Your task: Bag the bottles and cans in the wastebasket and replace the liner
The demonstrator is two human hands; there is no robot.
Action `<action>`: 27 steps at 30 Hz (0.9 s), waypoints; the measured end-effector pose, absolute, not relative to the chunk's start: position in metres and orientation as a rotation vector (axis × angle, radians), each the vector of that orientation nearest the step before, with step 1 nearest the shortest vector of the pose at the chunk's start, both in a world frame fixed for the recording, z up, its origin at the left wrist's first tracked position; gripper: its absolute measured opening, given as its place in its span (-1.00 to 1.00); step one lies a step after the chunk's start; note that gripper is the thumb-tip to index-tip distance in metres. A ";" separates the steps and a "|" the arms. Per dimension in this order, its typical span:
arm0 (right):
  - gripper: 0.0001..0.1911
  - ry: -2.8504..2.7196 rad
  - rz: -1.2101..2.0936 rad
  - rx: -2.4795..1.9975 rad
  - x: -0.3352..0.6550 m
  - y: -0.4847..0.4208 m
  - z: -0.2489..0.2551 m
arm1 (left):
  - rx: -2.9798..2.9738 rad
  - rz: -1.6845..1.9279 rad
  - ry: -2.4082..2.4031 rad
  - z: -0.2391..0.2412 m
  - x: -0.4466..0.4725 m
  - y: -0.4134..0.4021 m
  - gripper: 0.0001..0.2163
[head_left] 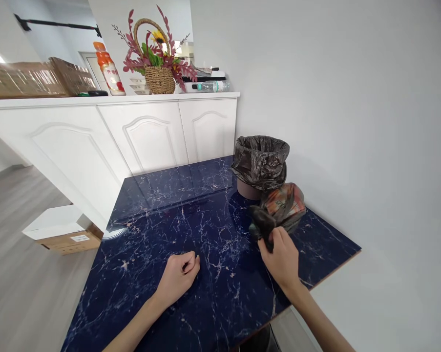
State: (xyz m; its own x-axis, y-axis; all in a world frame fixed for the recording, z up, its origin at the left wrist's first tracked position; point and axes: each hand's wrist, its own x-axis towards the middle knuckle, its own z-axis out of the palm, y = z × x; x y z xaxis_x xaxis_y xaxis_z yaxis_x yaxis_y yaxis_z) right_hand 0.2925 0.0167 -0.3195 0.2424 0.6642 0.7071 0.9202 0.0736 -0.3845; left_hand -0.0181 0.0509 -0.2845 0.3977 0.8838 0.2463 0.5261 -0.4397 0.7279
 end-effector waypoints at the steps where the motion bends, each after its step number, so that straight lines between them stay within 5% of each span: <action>1: -0.80 -1.518 -0.337 -1.626 0.280 0.013 -0.317 | 2.124 0.851 1.187 -0.285 -0.018 0.050 -0.56; 6: -0.86 -1.625 -0.094 -1.459 0.222 0.006 -0.305 | 2.233 0.881 1.130 -0.284 -0.018 0.043 -0.62; 10: -0.88 -1.688 0.222 -1.285 0.185 0.018 -0.291 | 2.387 1.019 1.118 -0.284 -0.017 0.042 -0.97; 13: -0.88 -1.770 0.403 -1.143 0.168 0.033 -0.284 | 2.357 1.132 1.246 -0.290 -0.020 0.046 -0.81; 18: -0.92 -1.849 0.446 -1.030 0.155 0.052 -0.284 | 2.282 1.161 1.500 -0.302 -0.033 0.058 -0.90; 27: -0.81 -1.878 0.211 -1.081 0.169 0.049 -0.284 | 2.212 1.107 1.409 -0.293 -0.033 0.064 -0.84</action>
